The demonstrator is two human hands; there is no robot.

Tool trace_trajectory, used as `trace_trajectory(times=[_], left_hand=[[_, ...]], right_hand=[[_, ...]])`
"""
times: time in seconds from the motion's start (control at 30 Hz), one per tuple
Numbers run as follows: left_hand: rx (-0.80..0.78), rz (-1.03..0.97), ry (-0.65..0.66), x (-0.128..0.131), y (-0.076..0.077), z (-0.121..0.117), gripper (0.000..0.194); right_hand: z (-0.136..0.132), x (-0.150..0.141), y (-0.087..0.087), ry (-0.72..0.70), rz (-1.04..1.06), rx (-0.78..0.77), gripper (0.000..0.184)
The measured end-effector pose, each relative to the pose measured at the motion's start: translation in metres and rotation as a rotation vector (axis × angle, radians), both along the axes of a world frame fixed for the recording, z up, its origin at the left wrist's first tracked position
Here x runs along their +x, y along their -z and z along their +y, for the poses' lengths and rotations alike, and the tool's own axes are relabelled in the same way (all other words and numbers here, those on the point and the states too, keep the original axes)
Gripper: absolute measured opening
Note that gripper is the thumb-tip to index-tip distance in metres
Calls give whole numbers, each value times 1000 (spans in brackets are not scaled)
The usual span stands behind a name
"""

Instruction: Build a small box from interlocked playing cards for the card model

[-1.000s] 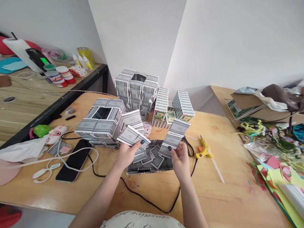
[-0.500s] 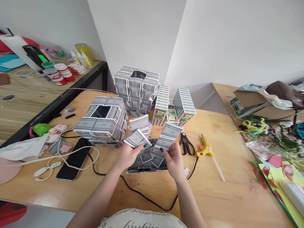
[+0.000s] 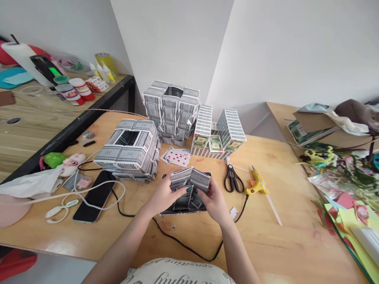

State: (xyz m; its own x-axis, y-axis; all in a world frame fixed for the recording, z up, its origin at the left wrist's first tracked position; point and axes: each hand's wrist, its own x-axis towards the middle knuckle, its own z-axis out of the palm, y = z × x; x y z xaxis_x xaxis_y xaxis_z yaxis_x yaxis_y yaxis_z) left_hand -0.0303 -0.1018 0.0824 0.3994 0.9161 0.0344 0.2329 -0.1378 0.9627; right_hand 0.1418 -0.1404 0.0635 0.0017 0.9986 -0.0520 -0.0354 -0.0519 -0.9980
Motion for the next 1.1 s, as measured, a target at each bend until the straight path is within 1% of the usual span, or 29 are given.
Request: trace_trajectory(times=[0.1,0.17,0.23,0.3,0.4,0.5,0.57,0.67,0.7,0.77,0.83,0.9,0.97,1.03,1.1], left_hand=[[27,90,39,-3,-5,-2,62],[65,188,36,-6,-6,-4,69],[96,288,21,-8,-3,-4,66],[122,382,5,-9,0,-2,57],[147,455,-74,-9,0,3,45],[141,365,-189,-9,-10,7,38],[143,253,-302,-12,-19,7,29],[197,122,-527,-19,-28,4,18],[222,80,-587,-21,-30,4,18],[257,-19,-646,-24,-31,3,20],[259,-123,-633,-25,-30,3,28],[228,-183,-585,-23,-31,4,36],[187,-210,-533,-18,-31,4,41],[155,-225,-472,-11,-30,4,43],[130,-244,-388,-2,-27,3,41]], right_hand=[[0,0,2,-26,4,-18,40],[1,0,4,-35,-20,-24,43],[1,-1,4,-26,-89,-28,43],[2,-2,1,15,-199,-16,41],[3,-4,-7,93,-318,35,34],[4,-2,-17,155,-312,66,23],[4,3,-23,249,-291,78,17],[5,13,-30,435,-222,104,16],[5,17,-32,471,-185,114,16],[5,23,-32,490,-107,133,18],[4,27,-31,498,-49,149,19],[3,27,-32,502,-9,171,21],[2,25,-34,460,22,212,22],[2,20,-38,338,38,242,23],[3,13,-40,178,23,237,25]])
